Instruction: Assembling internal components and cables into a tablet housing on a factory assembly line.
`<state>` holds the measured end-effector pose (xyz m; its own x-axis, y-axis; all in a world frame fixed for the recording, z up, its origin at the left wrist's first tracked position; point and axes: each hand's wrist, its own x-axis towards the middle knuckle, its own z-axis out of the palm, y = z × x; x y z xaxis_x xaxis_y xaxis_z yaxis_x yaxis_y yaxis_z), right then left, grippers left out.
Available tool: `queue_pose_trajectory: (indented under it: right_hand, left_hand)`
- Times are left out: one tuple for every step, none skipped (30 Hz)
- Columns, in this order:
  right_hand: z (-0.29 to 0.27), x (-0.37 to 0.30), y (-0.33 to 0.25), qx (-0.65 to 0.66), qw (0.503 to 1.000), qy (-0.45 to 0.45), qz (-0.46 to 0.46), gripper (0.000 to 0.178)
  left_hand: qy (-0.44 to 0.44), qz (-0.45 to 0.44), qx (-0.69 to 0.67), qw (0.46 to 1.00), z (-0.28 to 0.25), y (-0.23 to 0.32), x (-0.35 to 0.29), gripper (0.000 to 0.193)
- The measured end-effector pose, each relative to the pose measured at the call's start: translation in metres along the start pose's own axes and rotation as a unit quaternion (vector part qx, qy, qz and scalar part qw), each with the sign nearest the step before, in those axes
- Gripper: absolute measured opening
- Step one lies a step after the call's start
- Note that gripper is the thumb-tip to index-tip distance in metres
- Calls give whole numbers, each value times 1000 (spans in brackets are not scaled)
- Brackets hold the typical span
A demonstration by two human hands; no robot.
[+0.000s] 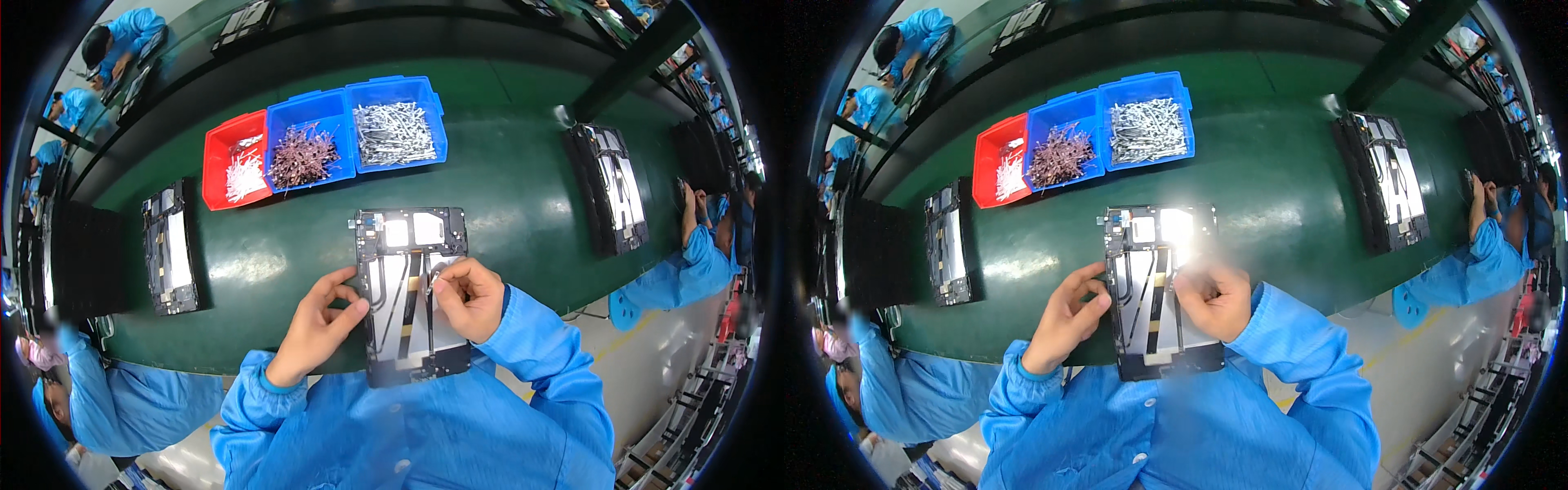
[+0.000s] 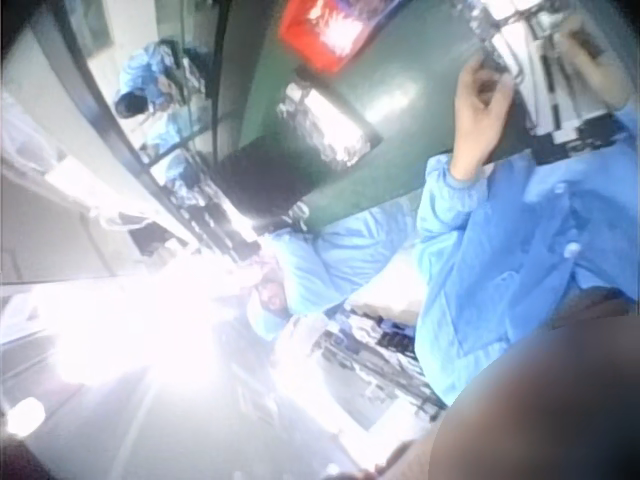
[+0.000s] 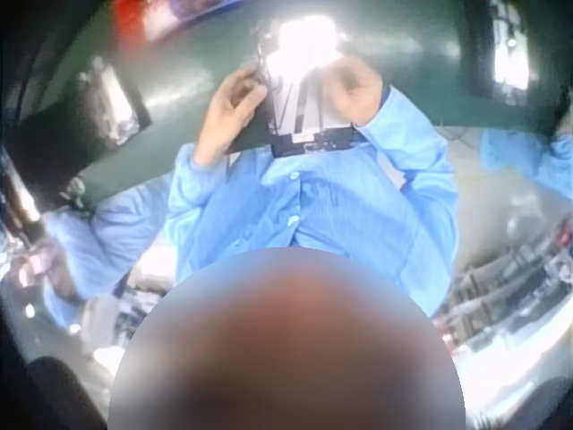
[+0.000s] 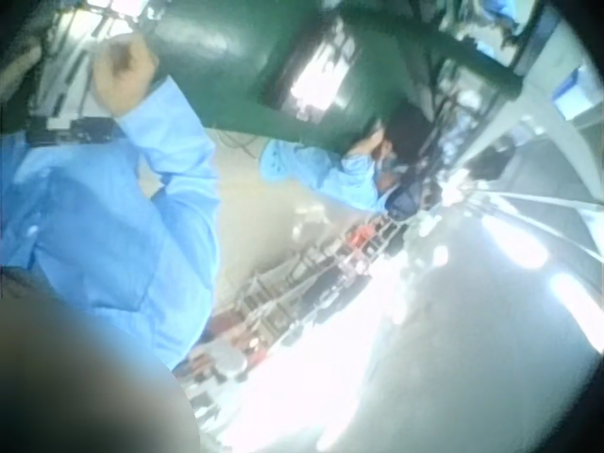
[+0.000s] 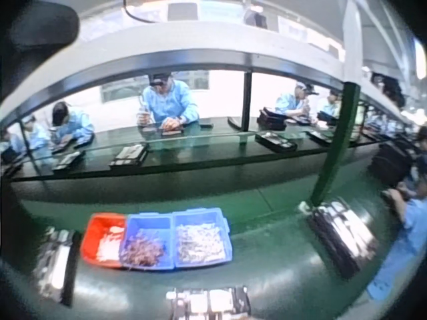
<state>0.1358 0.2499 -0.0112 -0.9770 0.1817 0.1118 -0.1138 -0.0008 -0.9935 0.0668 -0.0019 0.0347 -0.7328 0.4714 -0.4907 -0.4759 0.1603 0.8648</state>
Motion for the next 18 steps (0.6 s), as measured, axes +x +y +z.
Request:
queue_pose_trajectory:
  right_hand:
    - [1, 0, -2, 7, 1000, 1, 18, 3]
    - [1, 0, 1, 8, 1000, -5, 15, 3]
    - [0, -2, 6, 23, 999, -3, 23, 3]
    - [0, -2, 8, 36, 999, -4, 31, 3]
    - [0, -2, 6, 37, 999, -14, 26, 3]
    - [0, -1, 5, 35, 998, -17, 45, 3]
    - [1, 1, 1, 34, 997, -19, 62, 3]
    - [3, 4, -5, 80, 994, -22, 68, 3]
    - [3, 8, -14, 82, 994, -32, 62, 3]
    - [1, 12, -25, 94, 993, -25, 74, 4]
    - [-2, 16, -35, 107, 990, -20, 87, 4]
    - [-8, 20, -44, 103, 992, -35, 57, 6]
    - [-12, 25, -56, 96, 994, -51, 31, 5]
    - [-11, 31, -75, 100, 993, -59, 16, 5]
    - [-9, 36, -94, 103, 992, -67, 1, 5]
    - [-6, 42, -108, 114, 989, -92, -27, 5]
    - [-5, 48, -122, 122, 985, -113, -55, 5]
    - [-1, 52, -136, 128, 978, -145, -78, 5]
  left_hand:
    - [-22, -27, -61, 998, -1, 2, 5, 56]
    - [-111, -54, -122, 985, -2, 7, 8, 49]
    - [-106, -49, -123, 986, -1, 7, 12, 49]
    - [-141, -88, -121, 979, 4, 5, 16, 46]
    - [-175, -125, -120, 969, 10, 3, 18, 44]
    - [-136, -115, -61, 982, 18, 5, 17, 44]
    - [-144, -114, -61, 981, 19, 4, 17, 44]
    - [-148, -93, -43, 984, 20, 7, 14, 44]
    - [-151, -72, -24, 986, 19, 12, 8, 44]
    - [-143, -65, -24, 987, 17, 19, 3, 44]
    - [-120, -52, -1, 991, 13, 28, -5, 43]
    - [-96, -39, 21, 994, 10, 35, -12, 42]
    - [-83, -36, 24, 996, 9, 39, -20, 42]
    - [-35, 93, -4, 995, 10, 40, -29, 39]
    - [12, 221, -30, 975, 11, 39, -36, 36]
    - [80, 282, 8, 956, 9, 25, -33, 29]
    - [138, 375, 55, 915, 12, 26, -31, 13]
    - [163, 380, 134, 901, 10, 26, -33, 6]
